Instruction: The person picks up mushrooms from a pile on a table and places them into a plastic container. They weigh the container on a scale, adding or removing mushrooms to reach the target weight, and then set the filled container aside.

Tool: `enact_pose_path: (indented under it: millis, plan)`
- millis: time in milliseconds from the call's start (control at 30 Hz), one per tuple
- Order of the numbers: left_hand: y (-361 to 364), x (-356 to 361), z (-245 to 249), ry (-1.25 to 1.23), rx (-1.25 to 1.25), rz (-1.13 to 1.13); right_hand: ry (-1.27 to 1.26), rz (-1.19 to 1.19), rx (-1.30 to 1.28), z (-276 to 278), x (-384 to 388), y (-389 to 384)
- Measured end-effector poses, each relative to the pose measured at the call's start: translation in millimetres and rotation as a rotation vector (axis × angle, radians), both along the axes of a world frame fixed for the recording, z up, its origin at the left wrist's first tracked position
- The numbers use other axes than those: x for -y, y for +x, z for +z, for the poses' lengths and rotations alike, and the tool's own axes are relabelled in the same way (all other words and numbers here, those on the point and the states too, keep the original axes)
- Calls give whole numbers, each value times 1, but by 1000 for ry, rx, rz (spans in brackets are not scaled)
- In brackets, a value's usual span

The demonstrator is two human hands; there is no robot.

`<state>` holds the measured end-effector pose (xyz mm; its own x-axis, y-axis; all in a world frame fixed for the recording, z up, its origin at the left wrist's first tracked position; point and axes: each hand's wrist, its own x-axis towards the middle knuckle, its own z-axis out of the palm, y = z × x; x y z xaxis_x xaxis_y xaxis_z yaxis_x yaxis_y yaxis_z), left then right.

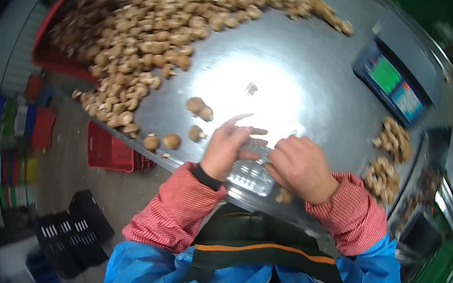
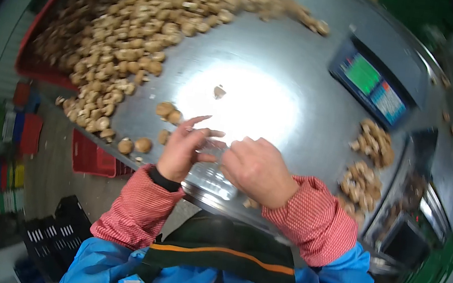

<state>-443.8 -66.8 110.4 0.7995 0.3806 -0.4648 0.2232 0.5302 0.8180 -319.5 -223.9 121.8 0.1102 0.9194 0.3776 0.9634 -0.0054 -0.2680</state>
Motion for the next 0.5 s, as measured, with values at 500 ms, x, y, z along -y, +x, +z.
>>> enact_pose_path:
  millis: [500]
  plan:
    - [-186,-261,-68,1169,-1093,440,-63,-436,-717,-104,-239,132]
